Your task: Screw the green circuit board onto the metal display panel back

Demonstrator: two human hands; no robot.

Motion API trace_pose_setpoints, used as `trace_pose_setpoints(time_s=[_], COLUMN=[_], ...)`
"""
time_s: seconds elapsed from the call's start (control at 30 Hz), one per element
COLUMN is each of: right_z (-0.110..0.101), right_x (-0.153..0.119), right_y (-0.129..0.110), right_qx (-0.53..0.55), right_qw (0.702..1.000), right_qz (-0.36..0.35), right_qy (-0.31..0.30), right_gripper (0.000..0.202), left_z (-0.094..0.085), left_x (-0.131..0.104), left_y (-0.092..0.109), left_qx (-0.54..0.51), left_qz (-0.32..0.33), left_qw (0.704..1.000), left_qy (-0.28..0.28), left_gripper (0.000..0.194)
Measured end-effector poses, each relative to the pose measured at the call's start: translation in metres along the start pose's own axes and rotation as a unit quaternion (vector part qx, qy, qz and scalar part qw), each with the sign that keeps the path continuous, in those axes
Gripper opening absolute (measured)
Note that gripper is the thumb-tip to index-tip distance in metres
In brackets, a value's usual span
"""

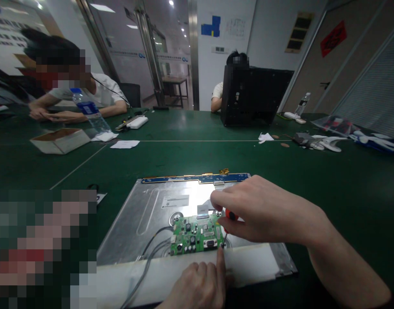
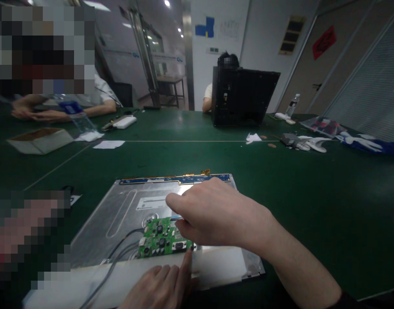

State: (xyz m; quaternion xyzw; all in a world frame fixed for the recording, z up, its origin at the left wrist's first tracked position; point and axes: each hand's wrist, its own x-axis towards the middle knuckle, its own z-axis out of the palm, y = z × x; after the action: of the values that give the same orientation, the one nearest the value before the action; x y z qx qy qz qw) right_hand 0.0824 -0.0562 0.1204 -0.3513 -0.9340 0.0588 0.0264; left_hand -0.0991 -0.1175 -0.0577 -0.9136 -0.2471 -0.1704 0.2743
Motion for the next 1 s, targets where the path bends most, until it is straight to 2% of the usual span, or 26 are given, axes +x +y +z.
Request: trace_pose_setpoints(time_s=[0.37,1.0], right_z=[0.0012,0.0027], right_x=[0.0000,-0.0029], right_y=[-0.0005,-0.0033], right_qx=[-0.013,-0.023], right_qw=[1.000,1.000], right_qz=[-0.004,-0.006], right_qy=[0.004,0.004], right_gripper=[0.006,0.003], left_z=[-0.0029,-0.0017], left_x=[-0.0001,0.0011], left_y=[0.0004,0.0004], left_qx=[-0.014,0.000], left_qz=[-0.001,0.010], left_qw=[0.999,0.999], left_qy=[-0.030,-0.034], left_gripper=[0.035,0.035])
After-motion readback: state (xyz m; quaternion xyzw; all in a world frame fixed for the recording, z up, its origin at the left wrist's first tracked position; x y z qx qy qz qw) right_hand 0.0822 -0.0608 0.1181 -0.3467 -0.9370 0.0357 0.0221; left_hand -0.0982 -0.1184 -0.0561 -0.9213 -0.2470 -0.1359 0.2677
